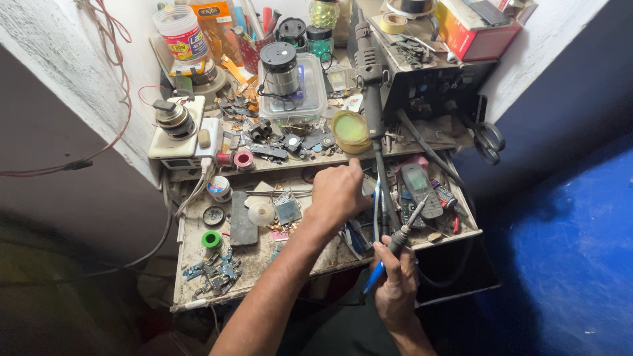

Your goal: The person sits at a cluttered repair workbench and solders small electronic components onto circuit boards. They hold a soldering iron in one hand and use tweezers in the other to position and adjust small parts on the boards, working on several boards one at a time across the bench.

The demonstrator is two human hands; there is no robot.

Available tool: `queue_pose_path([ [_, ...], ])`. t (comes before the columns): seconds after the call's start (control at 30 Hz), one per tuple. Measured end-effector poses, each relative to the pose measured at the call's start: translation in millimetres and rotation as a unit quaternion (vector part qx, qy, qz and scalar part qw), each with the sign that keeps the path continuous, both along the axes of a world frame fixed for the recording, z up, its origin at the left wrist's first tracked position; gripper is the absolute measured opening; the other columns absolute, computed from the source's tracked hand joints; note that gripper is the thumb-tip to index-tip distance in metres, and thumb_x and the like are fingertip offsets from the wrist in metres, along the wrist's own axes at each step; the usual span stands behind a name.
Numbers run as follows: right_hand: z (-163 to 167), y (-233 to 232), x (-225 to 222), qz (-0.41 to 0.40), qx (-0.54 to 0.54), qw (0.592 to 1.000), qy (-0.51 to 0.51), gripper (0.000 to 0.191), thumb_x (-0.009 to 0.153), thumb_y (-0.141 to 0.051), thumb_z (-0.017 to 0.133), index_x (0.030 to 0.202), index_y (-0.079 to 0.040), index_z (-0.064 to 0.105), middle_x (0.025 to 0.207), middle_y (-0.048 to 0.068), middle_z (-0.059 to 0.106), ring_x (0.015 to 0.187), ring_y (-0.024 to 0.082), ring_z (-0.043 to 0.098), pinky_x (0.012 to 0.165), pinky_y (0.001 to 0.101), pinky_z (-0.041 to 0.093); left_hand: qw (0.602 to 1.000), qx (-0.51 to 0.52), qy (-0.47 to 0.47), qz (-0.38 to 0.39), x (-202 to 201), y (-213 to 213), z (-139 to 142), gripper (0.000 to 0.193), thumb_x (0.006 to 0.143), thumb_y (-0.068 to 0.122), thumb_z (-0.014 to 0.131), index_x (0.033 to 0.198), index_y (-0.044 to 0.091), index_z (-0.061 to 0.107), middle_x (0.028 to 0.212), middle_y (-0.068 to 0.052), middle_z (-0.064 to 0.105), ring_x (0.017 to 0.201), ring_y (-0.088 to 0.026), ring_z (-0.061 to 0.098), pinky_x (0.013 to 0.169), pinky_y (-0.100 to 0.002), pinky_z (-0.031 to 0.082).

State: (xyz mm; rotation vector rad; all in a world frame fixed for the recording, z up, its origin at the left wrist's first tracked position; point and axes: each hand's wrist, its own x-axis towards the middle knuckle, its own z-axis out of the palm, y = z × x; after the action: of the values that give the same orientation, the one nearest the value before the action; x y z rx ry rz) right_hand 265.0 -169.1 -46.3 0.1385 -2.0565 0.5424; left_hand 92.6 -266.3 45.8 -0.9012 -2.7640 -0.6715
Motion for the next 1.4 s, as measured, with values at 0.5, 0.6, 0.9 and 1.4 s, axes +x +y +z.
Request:
queue_pose_path([
  [0.5, 5.7, -6.0, 1.9, 0.000, 0.004, 1.000, -0.017, 0.046, 0.087, 0.008, 0.073, 0.127, -0.009, 0.058, 0.113, 0.020, 0.066, 0.104, 0.035, 0.069, 0.087, 0.0413, 0.057, 0.998, 0.020, -0.053, -0.009, 37.9, -56.0, 26.8, 0.055, 0.069, 0.040, 0.086, 0.094, 0.000, 0.059, 0.077, -0.021, 0.070, 0.077, -0.039, 0.071, 0.071, -0.048, 0.057],
  [0.6, 5.8, -7.9, 4.2, 0.004, 0.004, 1.000, -0.014, 0.048, 0.086, 0.008, 0.073, 0.128, -0.009, 0.058, 0.114, 0.020, 0.066, 0.105, 0.036, 0.069, 0.088, 0.0417, 0.057, 0.998, 0.041, -0.032, -0.046, 42.1, -52.6, 14.0, 0.053, 0.068, 0.039, 0.085, 0.093, 0.000, 0.060, 0.076, -0.020, 0.070, 0.077, -0.039, 0.071, 0.069, -0.049, 0.056],
  [0.9, 7.2, -10.8, 6.7, 0.005, 0.000, 1.000, -0.016, 0.050, 0.084, 0.009, 0.074, 0.128, -0.010, 0.058, 0.114, 0.019, 0.065, 0.105, 0.034, 0.068, 0.087, 0.0410, 0.057, 0.994, 0.025, -0.080, -0.065, 37.5, -55.4, -0.2, 0.055, 0.073, 0.043, 0.082, 0.109, 0.005, 0.066, 0.083, -0.017, 0.072, 0.082, -0.037, 0.072, 0.072, -0.049, 0.055],
  [1.4, 8.2, -15.0, 8.2, 0.000, 0.012, 1.000, -0.012, 0.051, 0.084, 0.011, 0.074, 0.128, -0.010, 0.058, 0.115, 0.019, 0.066, 0.105, 0.035, 0.068, 0.089, 0.0427, 0.056, 0.992, 0.089, -0.061, -0.058, 39.3, -52.8, -9.7, 0.050, 0.081, 0.049, 0.079, 0.099, 0.004, 0.068, 0.081, -0.015, 0.073, 0.079, -0.036, 0.070, 0.068, -0.048, 0.053],
])
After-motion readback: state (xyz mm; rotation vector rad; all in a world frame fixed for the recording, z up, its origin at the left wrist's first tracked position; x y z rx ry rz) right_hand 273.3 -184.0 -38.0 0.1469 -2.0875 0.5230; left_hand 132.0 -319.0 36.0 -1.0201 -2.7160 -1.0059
